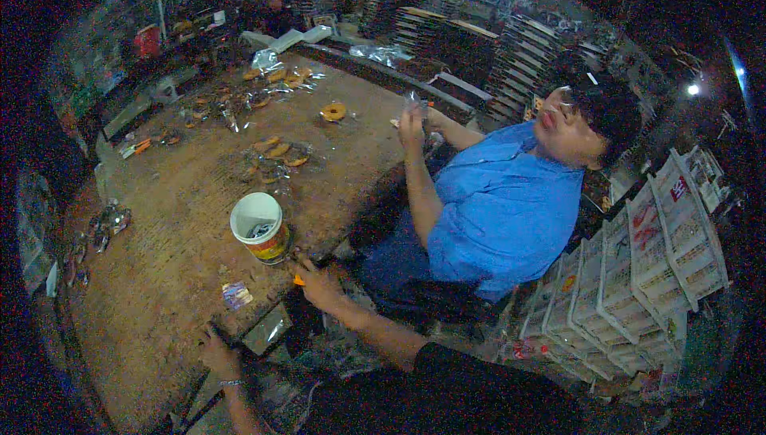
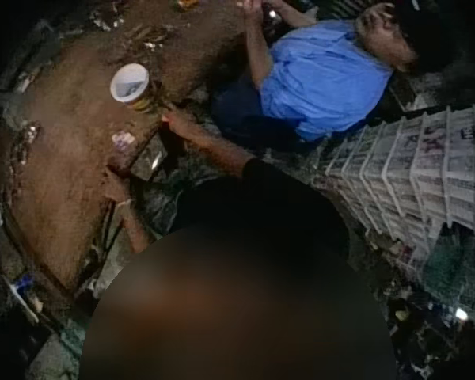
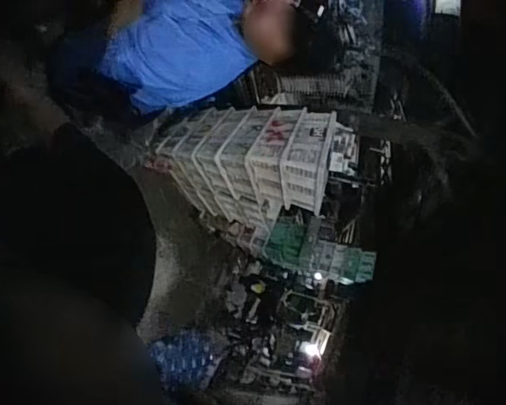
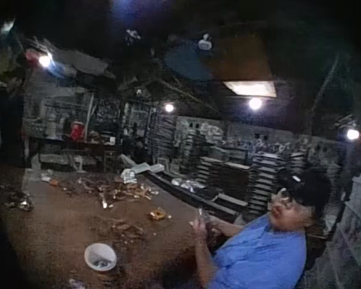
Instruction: The person places doughnuts into clear plastic bags and seals them using a handheld heat sealer. They handle doughnuts one at a time, arranging sealed packages on a wooden table. Another person works nearby, also packaging doughnuts.
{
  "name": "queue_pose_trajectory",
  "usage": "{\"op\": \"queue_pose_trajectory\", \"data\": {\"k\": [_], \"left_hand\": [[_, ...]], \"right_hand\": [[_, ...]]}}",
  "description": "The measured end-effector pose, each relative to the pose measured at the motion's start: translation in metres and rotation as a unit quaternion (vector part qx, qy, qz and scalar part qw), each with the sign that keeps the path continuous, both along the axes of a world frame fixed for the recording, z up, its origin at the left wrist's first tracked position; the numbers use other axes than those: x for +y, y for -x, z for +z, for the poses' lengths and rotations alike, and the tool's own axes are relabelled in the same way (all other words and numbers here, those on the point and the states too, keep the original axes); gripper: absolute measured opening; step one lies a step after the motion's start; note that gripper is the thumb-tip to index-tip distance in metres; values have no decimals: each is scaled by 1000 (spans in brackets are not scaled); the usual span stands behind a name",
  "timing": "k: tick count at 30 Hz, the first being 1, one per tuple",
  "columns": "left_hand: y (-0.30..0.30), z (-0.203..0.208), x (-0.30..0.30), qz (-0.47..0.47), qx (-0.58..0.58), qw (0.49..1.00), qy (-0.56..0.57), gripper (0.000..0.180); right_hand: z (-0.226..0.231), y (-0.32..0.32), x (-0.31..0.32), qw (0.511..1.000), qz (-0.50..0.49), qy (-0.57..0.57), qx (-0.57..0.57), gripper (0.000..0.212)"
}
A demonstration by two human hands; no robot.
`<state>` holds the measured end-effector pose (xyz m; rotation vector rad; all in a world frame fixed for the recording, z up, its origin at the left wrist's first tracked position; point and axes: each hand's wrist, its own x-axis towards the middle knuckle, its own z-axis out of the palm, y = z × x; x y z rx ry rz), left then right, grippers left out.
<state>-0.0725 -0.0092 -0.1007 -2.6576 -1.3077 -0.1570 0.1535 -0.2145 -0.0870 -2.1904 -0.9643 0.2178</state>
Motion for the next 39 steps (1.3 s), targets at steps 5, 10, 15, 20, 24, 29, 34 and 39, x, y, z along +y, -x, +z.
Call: {"op": "queue_pose_trajectory", "data": {"k": [5,10,15,20,24,29,34,39], "left_hand": [[-2,8,-3,11,19,995,94,86],[9,-12,7,-102,-45,992,-65,68],[-2,-18,10,-19,-14,999,-35,70],[-3,6,-7,6,18,1000,16,75],[-3,22,-15,-19,-35,999,-12,81],[-7,28,-18,22,-13,999,39,84],[-4,18,-14,5,-18,1000,20,77],[-7,8,-10,4,-30,992,-124,81]], "right_hand": [[12,4,-3,996,-23,44,-69,63],[18,6,4,994,-28,93,-44,63],[32,6,5,990,-21,130,-39,55],[43,1,4,984,-5,174,-30,54],[34,-3,5,984,7,176,-27,57],[34,1,4,985,-2,170,-29,62],[50,2,5,988,-8,140,-60,62],[45,3,7,982,-2,186,-8,64]]}}
